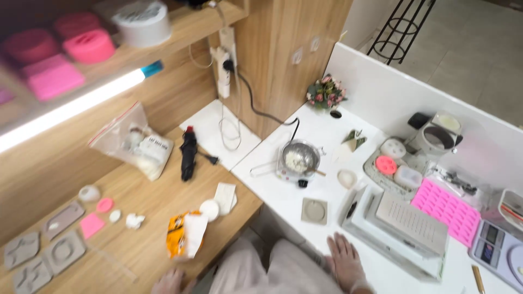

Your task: Melting wax flakes in a small pot on an electric stove for candle making.

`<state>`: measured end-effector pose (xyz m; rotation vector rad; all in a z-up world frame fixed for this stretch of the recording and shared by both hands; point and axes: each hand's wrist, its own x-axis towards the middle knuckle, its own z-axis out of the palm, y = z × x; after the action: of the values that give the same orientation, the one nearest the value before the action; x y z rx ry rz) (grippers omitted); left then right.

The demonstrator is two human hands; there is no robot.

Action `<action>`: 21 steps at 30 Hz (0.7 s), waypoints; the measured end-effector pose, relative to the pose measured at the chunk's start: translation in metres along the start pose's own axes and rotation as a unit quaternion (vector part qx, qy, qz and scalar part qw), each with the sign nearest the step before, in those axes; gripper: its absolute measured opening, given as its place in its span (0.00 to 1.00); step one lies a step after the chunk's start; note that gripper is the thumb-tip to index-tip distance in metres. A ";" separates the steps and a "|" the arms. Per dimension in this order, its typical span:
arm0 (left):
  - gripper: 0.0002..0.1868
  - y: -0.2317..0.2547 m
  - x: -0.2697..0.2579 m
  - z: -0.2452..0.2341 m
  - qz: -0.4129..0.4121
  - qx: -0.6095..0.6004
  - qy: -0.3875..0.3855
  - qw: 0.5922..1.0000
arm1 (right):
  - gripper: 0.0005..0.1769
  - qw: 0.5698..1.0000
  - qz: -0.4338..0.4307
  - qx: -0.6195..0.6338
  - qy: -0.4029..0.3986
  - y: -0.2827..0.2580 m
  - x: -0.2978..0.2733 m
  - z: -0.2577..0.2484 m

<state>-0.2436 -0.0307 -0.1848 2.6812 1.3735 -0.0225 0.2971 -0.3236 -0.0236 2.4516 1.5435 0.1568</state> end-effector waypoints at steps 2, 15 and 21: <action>0.29 0.014 0.020 -0.023 -0.009 -0.004 -0.002 1.000 | 0.38 0.959 0.034 0.097 -0.266 -0.004 -0.001 -0.042; 0.27 0.033 0.026 -0.047 0.085 0.019 0.111 0.990 | 0.39 0.922 0.081 0.028 -0.379 -0.011 0.027 -0.064; 0.28 0.021 0.034 -0.007 0.125 0.010 0.168 0.978 | 0.37 0.912 0.073 -0.031 -0.401 -0.014 0.032 -0.063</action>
<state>-0.2072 -0.0143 -0.1777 2.9544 1.0967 0.4641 0.2849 -0.2799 0.0325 2.1365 0.9634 -0.6827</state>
